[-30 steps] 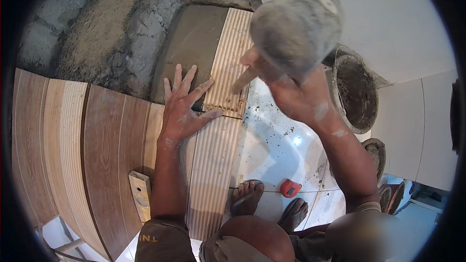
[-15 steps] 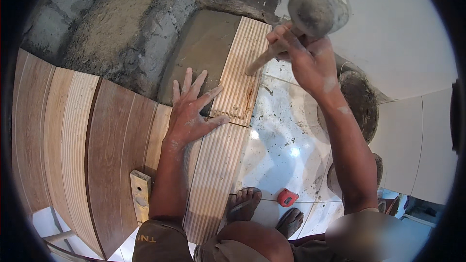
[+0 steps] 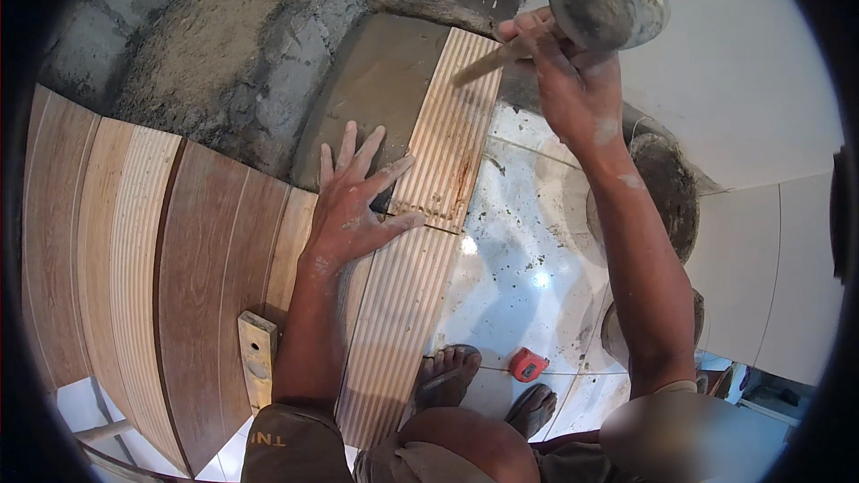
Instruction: Apply mortar to tiles and place them on concrete stairs, tapping with a rubber mallet.
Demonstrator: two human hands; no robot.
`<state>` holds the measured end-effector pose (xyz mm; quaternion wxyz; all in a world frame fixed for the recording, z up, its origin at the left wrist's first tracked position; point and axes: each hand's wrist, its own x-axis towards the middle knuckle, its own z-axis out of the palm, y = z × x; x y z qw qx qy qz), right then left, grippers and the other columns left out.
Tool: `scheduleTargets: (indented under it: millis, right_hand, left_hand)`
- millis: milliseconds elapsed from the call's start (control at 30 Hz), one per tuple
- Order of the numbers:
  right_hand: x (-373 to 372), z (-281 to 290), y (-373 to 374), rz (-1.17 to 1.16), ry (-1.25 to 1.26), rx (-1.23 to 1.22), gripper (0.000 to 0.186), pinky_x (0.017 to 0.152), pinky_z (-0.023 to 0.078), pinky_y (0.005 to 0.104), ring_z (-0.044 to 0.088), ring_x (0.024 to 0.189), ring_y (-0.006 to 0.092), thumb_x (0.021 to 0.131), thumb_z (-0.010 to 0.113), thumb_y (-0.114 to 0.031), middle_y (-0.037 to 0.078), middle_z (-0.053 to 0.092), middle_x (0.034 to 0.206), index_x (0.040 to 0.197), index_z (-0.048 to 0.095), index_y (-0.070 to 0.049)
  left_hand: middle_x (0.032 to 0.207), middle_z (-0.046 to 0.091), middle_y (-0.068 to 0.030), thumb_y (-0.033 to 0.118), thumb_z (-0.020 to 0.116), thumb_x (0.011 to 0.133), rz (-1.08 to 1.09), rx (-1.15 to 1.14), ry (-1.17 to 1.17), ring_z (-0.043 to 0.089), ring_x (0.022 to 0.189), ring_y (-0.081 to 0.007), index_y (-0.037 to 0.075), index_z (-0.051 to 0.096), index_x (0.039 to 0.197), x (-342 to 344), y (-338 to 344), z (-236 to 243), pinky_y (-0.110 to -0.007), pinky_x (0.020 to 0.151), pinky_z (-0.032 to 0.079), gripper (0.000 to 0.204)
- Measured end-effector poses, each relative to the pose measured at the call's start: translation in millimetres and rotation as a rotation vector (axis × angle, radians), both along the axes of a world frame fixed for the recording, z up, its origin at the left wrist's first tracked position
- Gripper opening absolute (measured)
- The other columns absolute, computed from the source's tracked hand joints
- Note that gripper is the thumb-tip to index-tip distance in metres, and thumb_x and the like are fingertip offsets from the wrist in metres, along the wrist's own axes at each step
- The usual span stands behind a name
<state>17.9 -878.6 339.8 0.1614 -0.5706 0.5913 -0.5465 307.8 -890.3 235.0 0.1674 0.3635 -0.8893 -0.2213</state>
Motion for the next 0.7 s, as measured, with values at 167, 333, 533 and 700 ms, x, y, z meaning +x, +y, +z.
scheduleTargets:
  millis: [167, 333, 533, 700]
  right_hand:
    - [-10, -7, -12, -0.071, 0.289, -0.045, 0.025, 0.08, 0.056, 0.0411, 0.075, 0.09, 0.0309, 0.104, 0.068, -0.024, 0.019, 0.078, 0.098, 0.112, 0.074, -0.001]
    - [-19, -11, -23, -0.056, 0.275, -0.146, 0.028, 0.082, 0.056, 0.0445, 0.072, 0.091, 0.0428, 0.102, 0.068, -0.028, 0.023, 0.077, 0.099, 0.114, 0.074, -0.003]
    - [-23, -19, -30, -0.036, 0.187, -0.173, 0.028, 0.084, 0.056, 0.0438, 0.074, 0.091, 0.0374, 0.102, 0.067, -0.028, 0.022, 0.077, 0.098, 0.115, 0.075, -0.004]
    - [-19, -19, -31, -0.063, 0.142, -0.115, 0.028, 0.083, 0.056, 0.0431, 0.074, 0.09, 0.0366, 0.102, 0.069, -0.028, 0.021, 0.078, 0.098, 0.115, 0.075, -0.003]
  left_hand:
    - [0.169, 0.039, -0.0179, 0.052, 0.093, 0.07, 0.004, -0.007, -0.003, 0.017, 0.163, -0.0433, 0.021, 0.071, 0.141, 0, -1, -1, -0.066, 0.13, 0.003, 0.08]
    - [0.169, 0.039, -0.018, 0.051, 0.094, 0.069, 0.003, -0.001, -0.004, 0.017, 0.163, -0.0431, 0.021, 0.071, 0.141, -2, -1, 0, -0.066, 0.13, 0.003, 0.08]
    - [0.169, 0.039, -0.0179, 0.049, 0.095, 0.068, 0.0, 0.002, 0.004, 0.017, 0.163, -0.0428, 0.021, 0.072, 0.14, -2, -1, 1, -0.066, 0.13, 0.004, 0.081]
    - [0.169, 0.04, -0.0178, 0.05, 0.095, 0.067, 0.009, 0.004, -0.002, 0.017, 0.163, -0.0431, 0.021, 0.072, 0.14, -1, -2, 1, -0.066, 0.13, 0.004, 0.081]
